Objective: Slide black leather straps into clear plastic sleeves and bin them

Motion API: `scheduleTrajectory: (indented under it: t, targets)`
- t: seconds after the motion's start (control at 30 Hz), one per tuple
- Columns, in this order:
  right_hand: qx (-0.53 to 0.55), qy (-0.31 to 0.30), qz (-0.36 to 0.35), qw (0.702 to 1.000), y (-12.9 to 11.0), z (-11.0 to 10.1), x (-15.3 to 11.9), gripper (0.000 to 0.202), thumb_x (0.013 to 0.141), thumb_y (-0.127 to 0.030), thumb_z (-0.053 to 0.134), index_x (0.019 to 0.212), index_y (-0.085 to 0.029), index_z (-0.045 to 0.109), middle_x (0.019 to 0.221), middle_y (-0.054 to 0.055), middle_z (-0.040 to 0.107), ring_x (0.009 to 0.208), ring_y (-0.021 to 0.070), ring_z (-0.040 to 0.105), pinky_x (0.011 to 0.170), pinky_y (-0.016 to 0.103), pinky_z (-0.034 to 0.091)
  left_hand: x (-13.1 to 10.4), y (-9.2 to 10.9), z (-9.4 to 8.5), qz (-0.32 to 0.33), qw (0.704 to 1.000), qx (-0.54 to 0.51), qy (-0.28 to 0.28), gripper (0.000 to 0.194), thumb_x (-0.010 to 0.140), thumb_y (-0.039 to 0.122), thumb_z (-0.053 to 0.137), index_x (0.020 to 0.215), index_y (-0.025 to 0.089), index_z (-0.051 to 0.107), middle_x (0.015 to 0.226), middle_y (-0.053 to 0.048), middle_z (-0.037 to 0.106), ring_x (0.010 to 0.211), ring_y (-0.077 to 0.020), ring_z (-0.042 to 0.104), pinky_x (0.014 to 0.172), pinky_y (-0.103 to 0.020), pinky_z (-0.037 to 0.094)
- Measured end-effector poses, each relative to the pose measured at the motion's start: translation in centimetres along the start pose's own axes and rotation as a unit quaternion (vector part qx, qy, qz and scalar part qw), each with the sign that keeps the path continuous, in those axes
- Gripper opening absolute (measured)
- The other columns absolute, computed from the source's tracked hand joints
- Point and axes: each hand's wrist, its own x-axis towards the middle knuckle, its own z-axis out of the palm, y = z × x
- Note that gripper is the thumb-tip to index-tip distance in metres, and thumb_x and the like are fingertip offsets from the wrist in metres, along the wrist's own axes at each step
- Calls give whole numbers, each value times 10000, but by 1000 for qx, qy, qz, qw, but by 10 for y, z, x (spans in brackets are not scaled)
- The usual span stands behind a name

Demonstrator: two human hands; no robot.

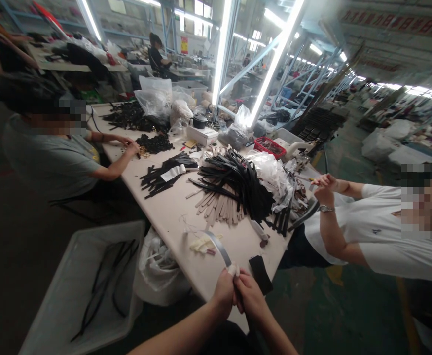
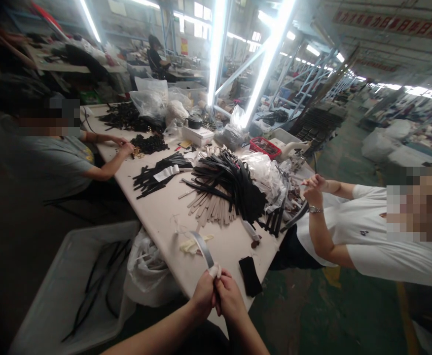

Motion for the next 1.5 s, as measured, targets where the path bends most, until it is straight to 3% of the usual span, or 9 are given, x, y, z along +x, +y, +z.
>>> scheduleTrajectory:
  t: [0.07, 0.17, 0.27, 0.6, 0.87, 0.97, 1.1, 1.33, 1.5]
  targets:
    - [-5, 3, -2, 1000, -1, -1, 0, 602, 805, -760, 537, 755, -162, 573, 478, -5, 559, 318, 83, 415, 355, 210, 277, 0, 0, -5, -39, 999, -20, -22, 382, 897, 516, 545, 875, 145, 632, 483, -8, 567, 323, -139, 471, 379, -260, 408]
    - [-2, -30, 55, 998, 7, -2, -5, 621, 800, -771, 520, 822, -154, 588, 480, -9, 571, 316, 83, 410, 359, 200, 266, 12, 19, -17, -55, 988, -140, -37, 275, 908, 414, 575, 958, 147, 611, 792, -105, 720, 617, -195, 687, 622, -317, 552]
    - [-3, -44, 90, 995, 18, -2, -9, 627, 785, -767, 528, 836, -145, 592, 457, -17, 563, 306, 75, 391, 362, 187, 249, 26, 33, -25, -46, 979, -199, 27, 208, 923, 360, 578, 904, 153, 582, 865, -124, 723, 746, -215, 715, 754, -365, 559]
    - [-56, 18, 116, 992, 33, -6, -6, 448, 815, -596, 503, 699, -170, 577, 346, -24, 493, 242, 72, 311, 322, 190, 157, 24, 13, -21, -3, 974, -206, 97, 190, 925, 316, 584, 809, 172, 539, 701, -52, 661, 587, -173, 653, 662, -343, 556]
    - [-69, 28, 53, 996, 28, 5, 8, 472, 799, -623, 507, 640, -181, 548, 410, -4, 527, 280, 99, 418, 305, 207, 243, 9, -29, -16, -88, 994, -54, 30, 413, 893, 543, 550, 761, 154, 589, 486, -27, 569, 272, -130, 411, 306, -246, 313]
    - [-20, -15, 71, 997, 35, 1, 3, 526, 776, -684, 524, 749, -162, 580, 427, -4, 559, 267, 97, 406, 305, 200, 235, 14, -13, -30, -121, 985, -120, -9, 371, 905, 514, 533, 842, 155, 602, 668, -89, 687, 437, -191, 608, 410, -284, 460]
    - [-20, 4, 80, 997, 41, 4, 2, 513, 794, -650, 497, 798, -145, 591, 422, 1, 567, 262, 88, 371, 316, 194, 191, 30, 7, -40, -82, 980, -174, 41, 280, 935, 391, 522, 853, 134, 600, 841, -149, 730, 733, -228, 725, 686, -338, 570]
    - [-28, 3, 51, 998, 33, 12, 17, 514, 804, -652, 505, 629, -170, 530, 448, 33, 584, 286, 95, 433, 330, 207, 261, 21, -10, -23, -55, 996, -43, 58, 386, 920, 474, 517, 858, 112, 638, 684, -123, 701, 403, -164, 576, 409, -276, 446]
    - [-4, -31, 79, 996, 40, 6, 12, 567, 776, -723, 525, 796, -158, 568, 458, -8, 585, 276, 91, 426, 319, 191, 237, 24, 1, -28, 25, 989, -119, 82, 256, 899, 373, 584, 815, 132, 606, 784, -128, 725, 666, -204, 714, 588, -282, 551]
